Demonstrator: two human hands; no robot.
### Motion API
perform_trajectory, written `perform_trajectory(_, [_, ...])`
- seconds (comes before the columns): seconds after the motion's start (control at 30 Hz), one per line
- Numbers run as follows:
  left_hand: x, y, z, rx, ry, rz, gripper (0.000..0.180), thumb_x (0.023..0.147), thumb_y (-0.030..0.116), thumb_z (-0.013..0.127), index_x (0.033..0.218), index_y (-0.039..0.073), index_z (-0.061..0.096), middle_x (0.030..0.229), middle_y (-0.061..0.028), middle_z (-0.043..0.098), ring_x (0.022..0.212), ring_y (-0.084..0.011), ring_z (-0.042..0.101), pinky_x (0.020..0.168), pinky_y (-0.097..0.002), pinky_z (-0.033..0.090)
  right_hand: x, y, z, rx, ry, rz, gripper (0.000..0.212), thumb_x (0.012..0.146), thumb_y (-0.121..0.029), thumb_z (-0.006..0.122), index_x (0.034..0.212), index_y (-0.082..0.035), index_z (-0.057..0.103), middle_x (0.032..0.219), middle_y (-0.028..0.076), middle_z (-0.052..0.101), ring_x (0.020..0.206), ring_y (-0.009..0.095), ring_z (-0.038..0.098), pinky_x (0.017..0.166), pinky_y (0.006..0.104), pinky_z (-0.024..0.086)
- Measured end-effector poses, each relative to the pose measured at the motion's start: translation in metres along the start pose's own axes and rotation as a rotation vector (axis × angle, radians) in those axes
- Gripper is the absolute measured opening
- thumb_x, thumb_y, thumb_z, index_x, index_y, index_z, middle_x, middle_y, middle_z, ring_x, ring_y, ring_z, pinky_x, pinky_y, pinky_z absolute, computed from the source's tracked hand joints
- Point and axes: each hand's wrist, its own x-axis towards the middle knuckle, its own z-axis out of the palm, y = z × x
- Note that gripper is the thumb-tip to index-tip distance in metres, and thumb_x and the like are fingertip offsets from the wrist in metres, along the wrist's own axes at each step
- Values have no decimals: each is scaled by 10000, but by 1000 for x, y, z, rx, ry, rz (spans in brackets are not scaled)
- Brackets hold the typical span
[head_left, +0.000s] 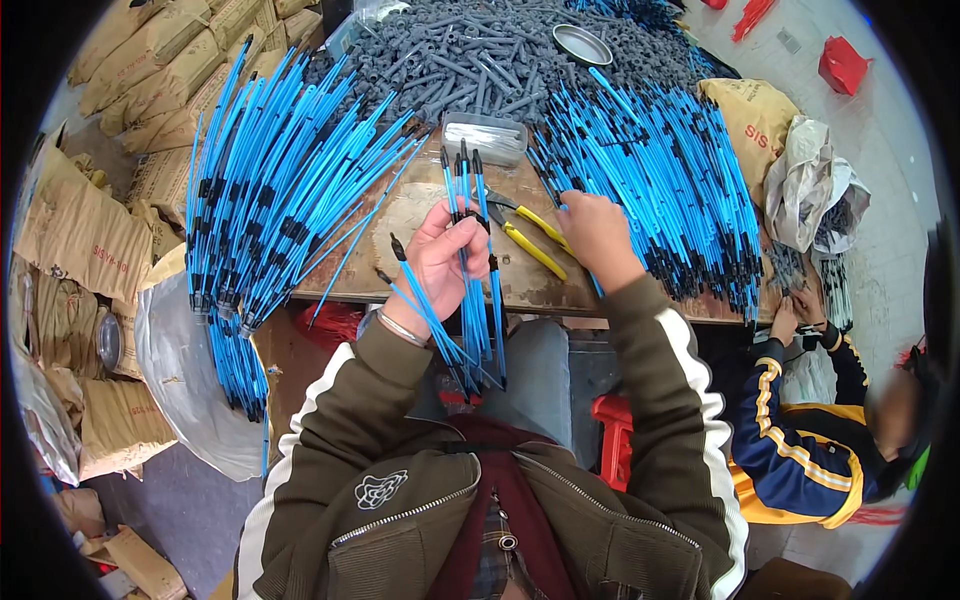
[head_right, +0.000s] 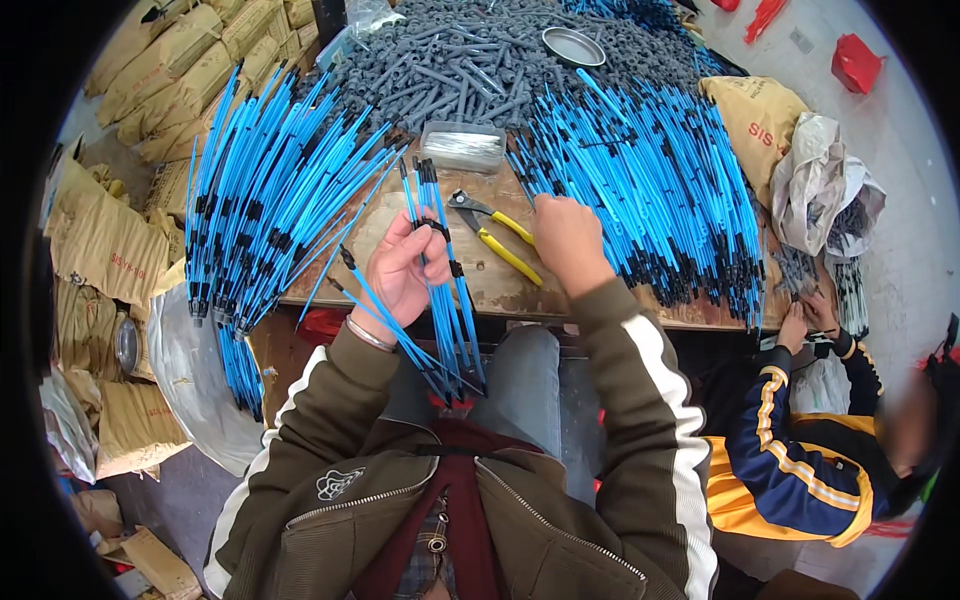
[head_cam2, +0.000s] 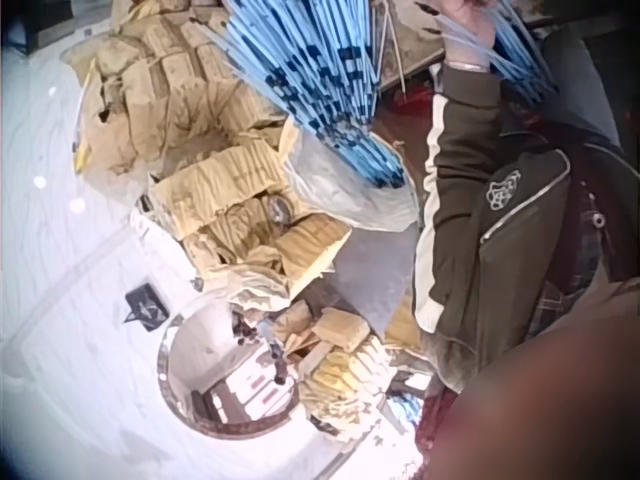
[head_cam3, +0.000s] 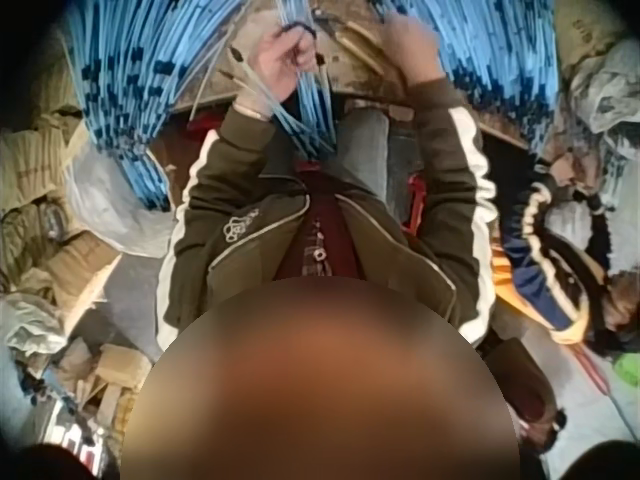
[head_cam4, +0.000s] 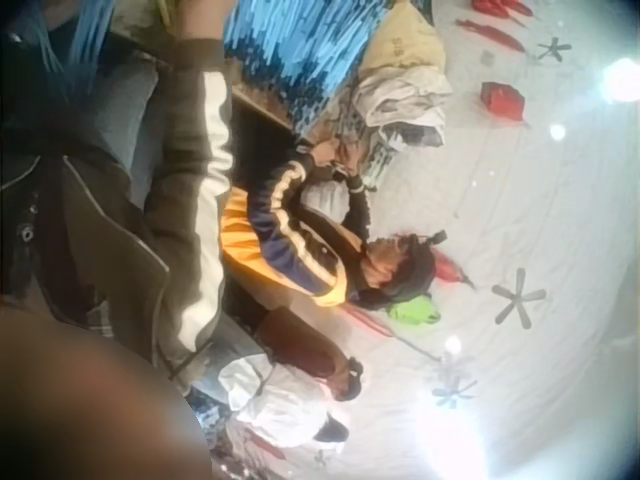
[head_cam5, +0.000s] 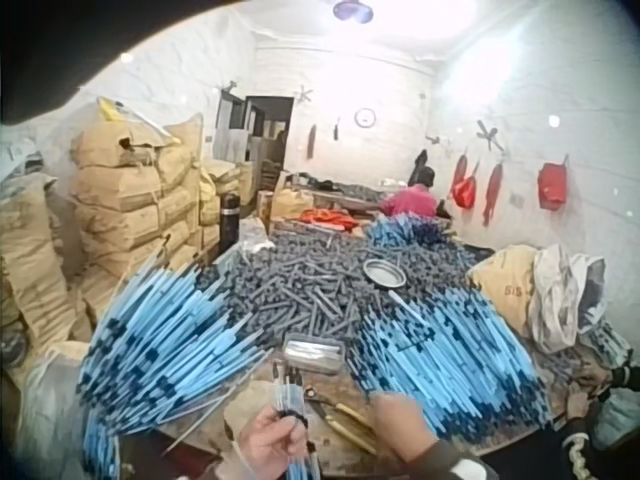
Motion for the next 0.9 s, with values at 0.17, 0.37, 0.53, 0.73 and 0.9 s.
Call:
perform_trajectory(0.17, [-6, 8, -15, -53, -206, -116, 163, 881, 116, 536, 1042, 103, 521, 620, -4, 463, 542, -108, 446, 508, -245, 351, 9, 4, 22, -368, -109, 42, 63, 767, -91, 536, 736, -49, 572, 751, 139, 632, 678, 282, 642, 570, 392, 523])
perform_trajectory(0.37, [-13, 8, -1, 141, -45, -4, 168, 877, 123, 537, 1040, 88, 534, 775, -70, 605, 711, -181, 585, 655, -310, 460, 8, 6, 21, -396, -103, 96, 47, 776, -81, 525, 780, -35, 534, 752, 141, 625, 687, 281, 643, 560, 363, 525])
perform_trajectory(0.53, [-10, 7, -2, 57, -25, -11, 153, 875, 136, 540, 1020, 88, 542, 840, -86, 621, 753, -197, 589, 695, -324, 462, 10, 8, 26, -330, -138, 59, 52, 778, -73, 525, 802, -28, 534, 784, 163, 633, 709, 297, 645, 587, 372, 529])
perform_trajectory(0.73, [-1, 9, -37, -99, -130, -123, 128, 897, 161, 515, 991, 78, 545, 632, -28, 520, 516, -118, 442, 484, -255, 348, 27, -1, -17, -267, -483, 310, 211, 734, -139, 534, 890, -8, 589, 851, 197, 639, 820, 361, 631, 726, 449, 506])
perform_trajectory(0.9, [2, 13, -42, -95, -35, -130, 143, 909, 182, 509, 986, 74, 561, 604, -7, 489, 492, -105, 412, 463, -248, 326, 19, 12, -66, -264, -62, 280, 242, 769, -83, 480, 983, 11, 544, 791, 239, 617, 753, 428, 587, 674, 478, 480])
